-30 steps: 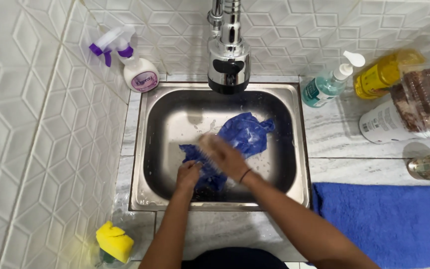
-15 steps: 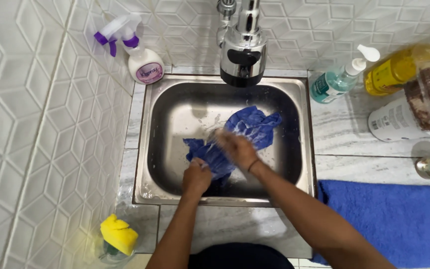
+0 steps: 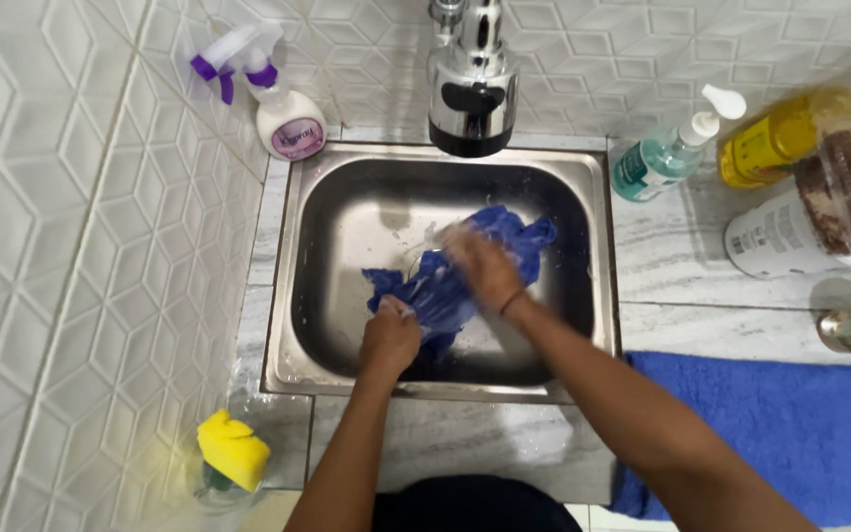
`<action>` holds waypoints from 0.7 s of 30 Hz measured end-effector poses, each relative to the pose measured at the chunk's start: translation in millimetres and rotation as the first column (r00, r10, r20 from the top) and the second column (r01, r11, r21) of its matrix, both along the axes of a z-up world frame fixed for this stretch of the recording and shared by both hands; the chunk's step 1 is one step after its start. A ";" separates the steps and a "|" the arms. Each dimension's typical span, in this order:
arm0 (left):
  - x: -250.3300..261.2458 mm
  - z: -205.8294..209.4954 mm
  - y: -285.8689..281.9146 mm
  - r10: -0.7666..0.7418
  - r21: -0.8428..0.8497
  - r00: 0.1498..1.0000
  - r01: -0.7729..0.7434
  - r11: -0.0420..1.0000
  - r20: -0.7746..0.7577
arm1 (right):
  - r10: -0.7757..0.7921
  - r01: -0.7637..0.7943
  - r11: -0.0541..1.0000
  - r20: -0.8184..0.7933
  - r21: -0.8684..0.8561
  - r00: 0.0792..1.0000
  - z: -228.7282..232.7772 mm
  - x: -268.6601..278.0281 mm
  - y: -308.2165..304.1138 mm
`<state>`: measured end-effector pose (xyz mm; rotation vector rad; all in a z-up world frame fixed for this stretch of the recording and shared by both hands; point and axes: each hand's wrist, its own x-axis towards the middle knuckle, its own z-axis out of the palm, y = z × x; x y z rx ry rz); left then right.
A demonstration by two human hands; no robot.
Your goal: Hand washing a blue cloth in a sink using soap and a scrubbing brush.
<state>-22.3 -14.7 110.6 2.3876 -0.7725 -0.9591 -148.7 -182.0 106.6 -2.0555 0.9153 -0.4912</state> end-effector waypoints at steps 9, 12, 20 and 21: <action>0.1 21.8 30.3 0.115 -0.037 0.993 -0.115 0.993 0.007 | 0.079 -0.305 0.799 -0.412 -0.519 0.908 -62.1 -44.1 -21.9; 1.8 19.3 36.6 0.083 -0.170 0.986 -0.058 0.984 0.146 | -0.206 0.214 0.977 -0.321 -0.012 0.924 -57.8 -44.9 -65.3; -21.3 -13.5 -49.0 -0.222 0.104 0.931 0.200 0.974 0.289 | -0.198 0.146 0.895 0.082 0.421 0.977 -0.6 -100.3 -62.9; -27.6 -31.1 -65.6 -0.249 0.056 0.943 0.243 0.968 0.220 | -0.254 0.180 0.829 0.070 0.529 0.965 4.8 -110.1 -55.7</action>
